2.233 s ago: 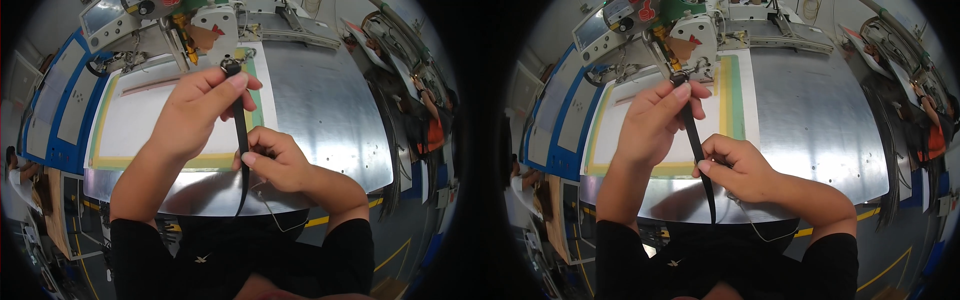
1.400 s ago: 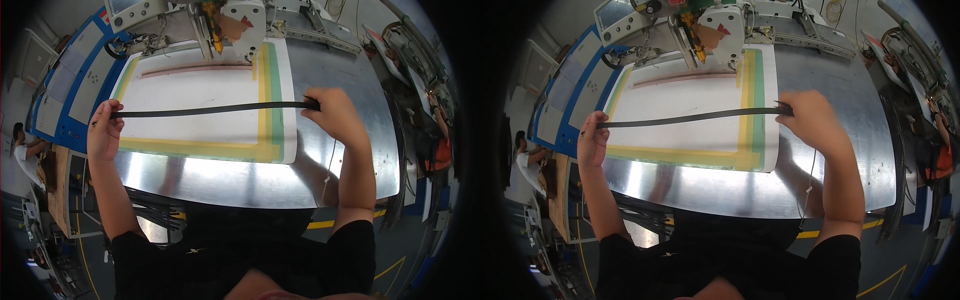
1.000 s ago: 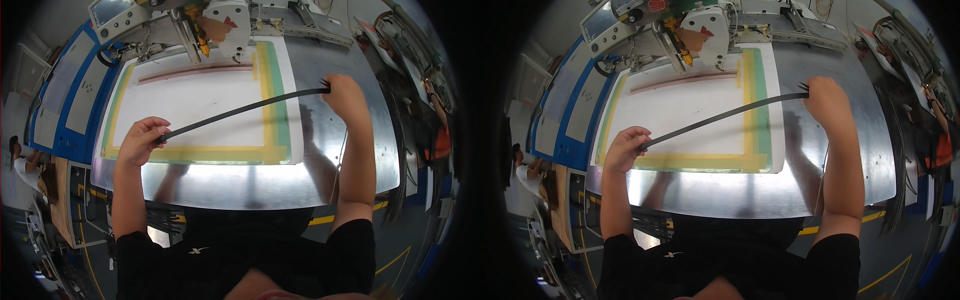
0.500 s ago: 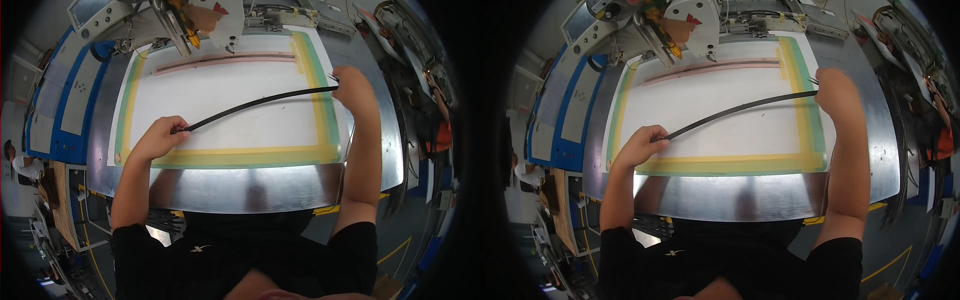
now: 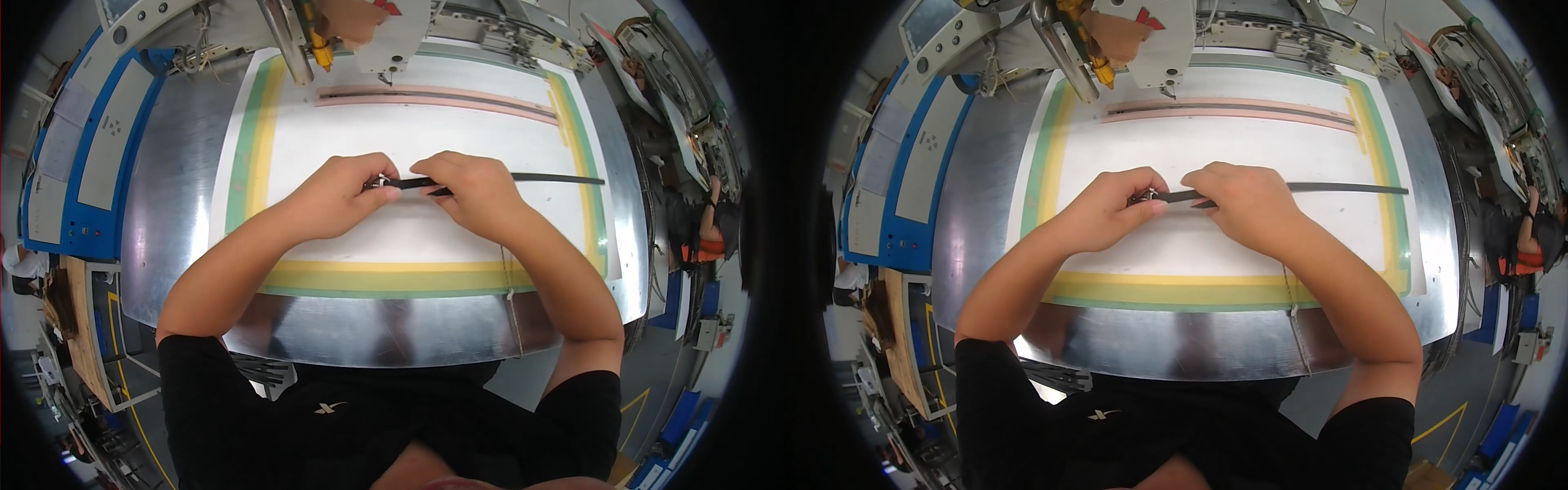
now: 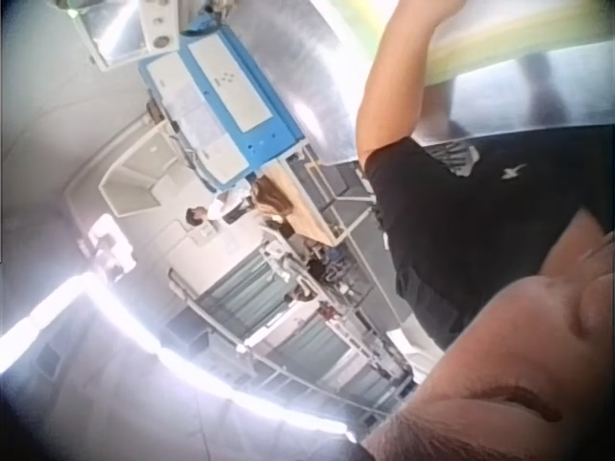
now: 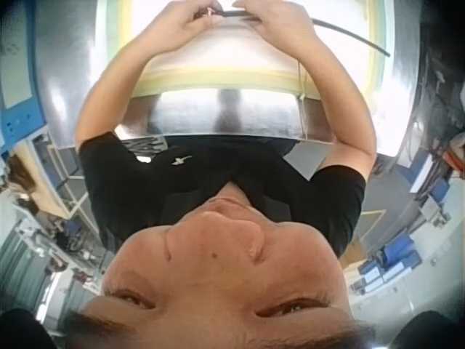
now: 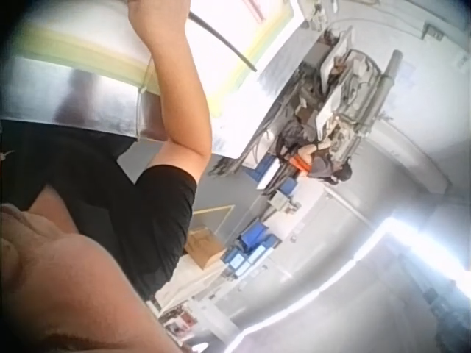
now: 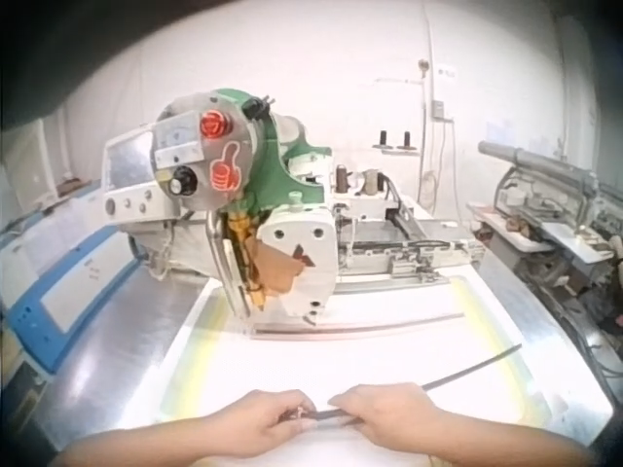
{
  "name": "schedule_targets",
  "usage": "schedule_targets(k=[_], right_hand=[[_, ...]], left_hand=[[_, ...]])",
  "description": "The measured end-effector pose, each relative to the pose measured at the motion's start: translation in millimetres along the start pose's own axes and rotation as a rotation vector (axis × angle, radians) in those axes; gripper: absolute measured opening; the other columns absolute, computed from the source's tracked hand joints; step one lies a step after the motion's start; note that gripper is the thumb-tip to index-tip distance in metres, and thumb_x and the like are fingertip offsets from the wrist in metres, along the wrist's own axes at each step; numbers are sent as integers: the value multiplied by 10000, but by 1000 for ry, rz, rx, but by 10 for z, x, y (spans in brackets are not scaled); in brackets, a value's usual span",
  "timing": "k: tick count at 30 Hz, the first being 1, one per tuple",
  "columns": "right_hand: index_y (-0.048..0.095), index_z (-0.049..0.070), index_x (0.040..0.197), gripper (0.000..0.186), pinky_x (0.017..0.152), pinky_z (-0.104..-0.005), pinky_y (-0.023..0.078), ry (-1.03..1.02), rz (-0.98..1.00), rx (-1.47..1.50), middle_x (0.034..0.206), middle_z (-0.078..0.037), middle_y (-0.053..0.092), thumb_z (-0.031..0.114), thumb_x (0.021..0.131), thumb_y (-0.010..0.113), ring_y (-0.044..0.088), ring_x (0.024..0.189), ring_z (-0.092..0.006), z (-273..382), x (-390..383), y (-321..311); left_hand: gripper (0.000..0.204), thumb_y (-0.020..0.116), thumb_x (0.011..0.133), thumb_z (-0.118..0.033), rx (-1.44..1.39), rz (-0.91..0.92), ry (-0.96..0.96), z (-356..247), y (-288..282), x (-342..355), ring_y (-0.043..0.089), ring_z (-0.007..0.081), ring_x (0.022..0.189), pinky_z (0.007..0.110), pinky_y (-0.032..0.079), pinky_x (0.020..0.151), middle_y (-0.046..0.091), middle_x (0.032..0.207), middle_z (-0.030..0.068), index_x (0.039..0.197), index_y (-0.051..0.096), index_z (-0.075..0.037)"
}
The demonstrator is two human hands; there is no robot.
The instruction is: Sewing a zipper onto a piece of fabric using an industrial sewing machine.
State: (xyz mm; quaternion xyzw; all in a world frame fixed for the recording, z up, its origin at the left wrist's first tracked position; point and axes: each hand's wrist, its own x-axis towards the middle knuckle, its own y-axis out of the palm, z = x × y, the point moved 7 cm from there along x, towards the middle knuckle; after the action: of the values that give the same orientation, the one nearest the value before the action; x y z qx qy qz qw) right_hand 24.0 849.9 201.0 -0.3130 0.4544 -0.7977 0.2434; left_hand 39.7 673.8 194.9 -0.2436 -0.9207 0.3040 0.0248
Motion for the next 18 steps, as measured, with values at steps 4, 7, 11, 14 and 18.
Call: schedule_targets(k=[4, 7, 11, 14, 18], right_hand=[[720, 165, 1145, 295, 702, -396, 575, -13, 7, -6, 989, -34, 725, 109, 857, 750, 733, 866, -249, -194, 101, 23], [723, 157, 1146, 298, 694, -412, 567, -32, 66, -106, 973, -40, 705, 93, 856, 745, 722, 839, -266, -299, 235, 52], [729, 158, 1178, 333, 688, -425, 561, -28, 150, -259, 955, -46, 686, 80, 854, 736, 712, 822, -284, -442, 390, 144], [734, 158, 1187, 336, 694, -426, 563, -22, 185, -265, 942, -53, 680, 75, 862, 715, 712, 840, -292, -476, 475, 161], [749, 158, 1151, 293, 704, -422, 566, -50, 176, -349, 938, -57, 674, 74, 875, 693, 713, 862, -286, -509, 595, 89]], left_hand=[[194, 689, 1016, -179, 41, -59, -6, 200, -91, 203, 546, 153, 738, 326, 469, 700, 619, 780, 68, 1121, 676, -16], [245, 710, 1009, -229, 138, -72, -69, 367, -187, 401, 624, 213, 780, 364, 509, 742, 670, 857, 117, 1131, 686, -19], [478, 711, 991, -431, 505, -249, -10, 472, -306, 748, 629, 346, 1222, 461, 482, 1057, 658, 1328, 194, 1276, 692, -49], [660, 658, 998, -530, 717, -437, 167, 531, -264, 952, 528, 361, 1388, 485, 378, 1181, 612, 1444, 192, 1445, 610, -47], [774, 625, 992, -591, 730, -346, 103, 681, -286, 1030, 482, 363, 1451, 497, 338, 1211, 567, 1523, 201, 1511, 544, -22]])
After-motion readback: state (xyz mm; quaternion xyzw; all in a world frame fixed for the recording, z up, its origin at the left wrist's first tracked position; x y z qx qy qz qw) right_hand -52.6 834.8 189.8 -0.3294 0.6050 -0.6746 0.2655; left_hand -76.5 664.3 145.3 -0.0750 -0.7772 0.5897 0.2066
